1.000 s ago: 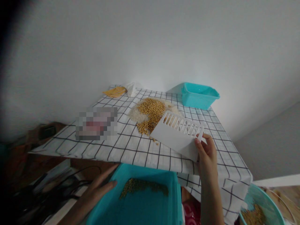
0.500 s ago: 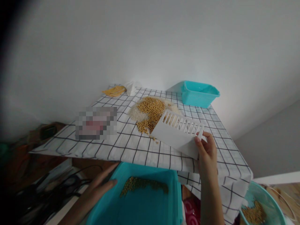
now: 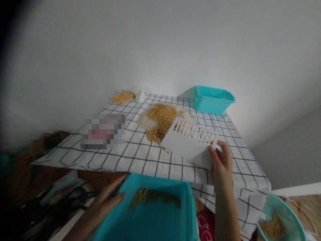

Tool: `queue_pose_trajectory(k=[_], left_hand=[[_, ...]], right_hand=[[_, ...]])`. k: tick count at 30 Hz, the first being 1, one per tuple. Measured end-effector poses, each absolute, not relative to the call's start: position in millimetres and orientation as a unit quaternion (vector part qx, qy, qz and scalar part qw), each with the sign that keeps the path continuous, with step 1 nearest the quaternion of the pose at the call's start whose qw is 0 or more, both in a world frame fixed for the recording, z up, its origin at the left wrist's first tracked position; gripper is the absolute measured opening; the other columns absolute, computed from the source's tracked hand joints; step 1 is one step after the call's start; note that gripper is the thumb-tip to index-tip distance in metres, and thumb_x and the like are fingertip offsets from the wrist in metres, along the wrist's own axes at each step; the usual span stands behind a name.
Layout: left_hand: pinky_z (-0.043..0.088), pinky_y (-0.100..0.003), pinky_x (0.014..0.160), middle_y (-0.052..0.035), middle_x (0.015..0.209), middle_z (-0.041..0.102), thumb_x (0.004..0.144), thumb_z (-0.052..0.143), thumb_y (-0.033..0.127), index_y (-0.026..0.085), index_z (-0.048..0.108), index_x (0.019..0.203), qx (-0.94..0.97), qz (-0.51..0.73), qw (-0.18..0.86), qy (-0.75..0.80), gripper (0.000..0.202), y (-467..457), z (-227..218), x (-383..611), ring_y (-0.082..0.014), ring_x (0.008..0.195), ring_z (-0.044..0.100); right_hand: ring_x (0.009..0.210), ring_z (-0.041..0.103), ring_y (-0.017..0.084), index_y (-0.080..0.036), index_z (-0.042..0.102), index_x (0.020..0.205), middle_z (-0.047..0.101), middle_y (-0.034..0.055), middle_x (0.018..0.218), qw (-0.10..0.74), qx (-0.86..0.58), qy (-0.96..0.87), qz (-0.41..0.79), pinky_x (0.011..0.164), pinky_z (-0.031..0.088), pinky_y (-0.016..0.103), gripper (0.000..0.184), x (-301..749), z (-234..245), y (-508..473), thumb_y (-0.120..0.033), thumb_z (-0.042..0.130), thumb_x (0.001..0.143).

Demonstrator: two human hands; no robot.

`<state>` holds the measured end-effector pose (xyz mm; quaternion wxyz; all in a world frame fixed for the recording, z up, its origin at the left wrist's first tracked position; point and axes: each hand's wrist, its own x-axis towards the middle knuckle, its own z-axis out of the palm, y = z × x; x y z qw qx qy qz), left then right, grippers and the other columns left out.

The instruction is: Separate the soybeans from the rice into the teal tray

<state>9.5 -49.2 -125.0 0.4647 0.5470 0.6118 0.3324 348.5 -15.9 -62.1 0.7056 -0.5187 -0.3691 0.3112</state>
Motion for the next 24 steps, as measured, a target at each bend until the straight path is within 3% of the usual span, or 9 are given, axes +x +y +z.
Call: queue_pose_trajectory(k=[6,11,16,24], left_hand=[[0.037,-0.051,0.111,-0.0158,0.139,0.062,0.076,0.054,0.040,0.012,0.060,0.132,0.562,0.299,0.444,0.631,0.063,-54,-118,10,-0.0349,0.133,0.050],[0.040,-0.044,0.110,-0.0119,0.138,0.063,0.075,0.055,0.041,0.015,0.061,0.131,0.557,0.317,0.454,0.619,0.062,-55,-117,11,-0.0328,0.131,0.052],[0.042,-0.045,0.108,-0.0149,0.133,0.067,0.073,0.056,0.039,0.009,0.062,0.130,0.555,0.324,0.462,0.611,0.064,-54,-113,13,-0.0361,0.128,0.055],[0.044,-0.041,0.108,-0.0120,0.135,0.065,0.074,0.056,0.040,0.012,0.062,0.130,0.553,0.323,0.453,0.620,0.062,-54,-116,13,-0.0341,0.130,0.054]], right_hand=[[0.078,0.069,0.022,-0.025,0.062,0.095,0.073,0.0018,0.082,0.717,-0.512,-0.375,0.288,0.065,0.051,0.031,0.029,349,-63,-15,-0.036,0.077,0.072],[0.083,0.069,0.024,-0.025,0.062,0.096,0.073,0.0022,0.084,0.707,-0.515,-0.388,0.291,0.066,0.051,0.031,0.027,349,-64,-15,-0.035,0.075,0.075],[0.084,0.069,0.024,-0.026,0.062,0.095,0.072,0.0016,0.083,0.720,-0.512,-0.377,0.279,0.068,0.052,0.032,0.025,349,-65,-15,-0.034,0.075,0.075],[0.085,0.069,0.024,-0.026,0.062,0.094,0.072,0.0019,0.084,0.720,-0.514,-0.382,0.267,0.072,0.051,0.034,0.026,350,-66,-13,-0.034,0.076,0.074]])
